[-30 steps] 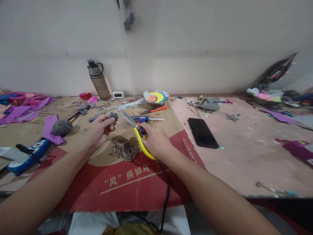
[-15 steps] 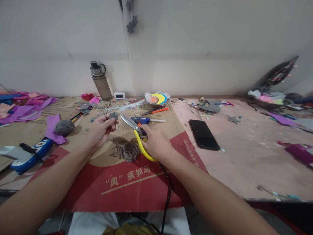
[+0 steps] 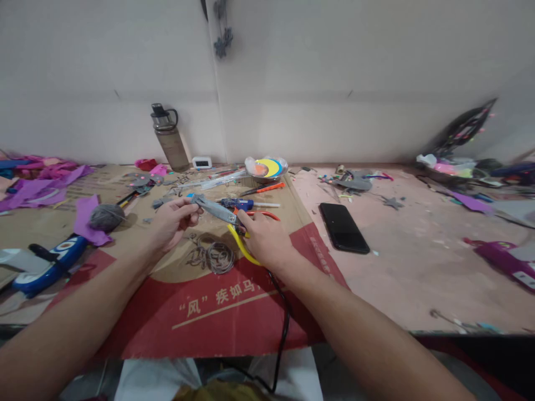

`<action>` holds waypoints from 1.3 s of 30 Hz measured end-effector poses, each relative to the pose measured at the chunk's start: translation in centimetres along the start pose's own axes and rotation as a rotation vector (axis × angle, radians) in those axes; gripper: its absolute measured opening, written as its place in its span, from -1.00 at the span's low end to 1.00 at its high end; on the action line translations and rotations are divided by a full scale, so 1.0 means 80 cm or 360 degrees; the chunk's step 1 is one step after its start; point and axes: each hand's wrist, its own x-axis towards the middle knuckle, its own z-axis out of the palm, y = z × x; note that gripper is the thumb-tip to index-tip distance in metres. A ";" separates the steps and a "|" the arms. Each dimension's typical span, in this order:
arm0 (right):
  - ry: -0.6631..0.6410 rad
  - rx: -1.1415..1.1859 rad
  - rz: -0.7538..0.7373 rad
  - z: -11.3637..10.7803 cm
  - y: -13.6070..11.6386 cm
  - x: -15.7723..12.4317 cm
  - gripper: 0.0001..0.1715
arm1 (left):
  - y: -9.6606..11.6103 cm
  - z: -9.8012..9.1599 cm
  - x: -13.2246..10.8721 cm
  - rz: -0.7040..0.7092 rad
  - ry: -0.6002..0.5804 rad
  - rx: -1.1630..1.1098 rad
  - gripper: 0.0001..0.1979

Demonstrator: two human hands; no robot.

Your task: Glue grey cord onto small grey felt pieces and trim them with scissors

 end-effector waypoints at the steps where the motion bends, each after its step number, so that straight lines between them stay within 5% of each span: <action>1: -0.0014 -0.0017 0.0003 -0.001 0.000 0.000 -0.55 | 0.000 0.000 0.000 -0.0011 0.0003 0.0006 -0.85; 14: -0.0132 -0.0044 0.0045 -0.005 -0.010 -0.003 -0.58 | -0.010 0.000 0.003 -0.0049 0.0031 0.0036 -0.85; 26: 0.0007 0.0617 0.0192 0.018 0.001 0.000 -0.58 | -0.014 -0.005 0.008 -0.0092 0.0106 -0.0046 -0.89; 39: -0.0015 0.0292 0.0068 0.012 0.000 0.000 -0.59 | -0.014 -0.006 0.006 0.0010 0.0074 0.0156 -0.97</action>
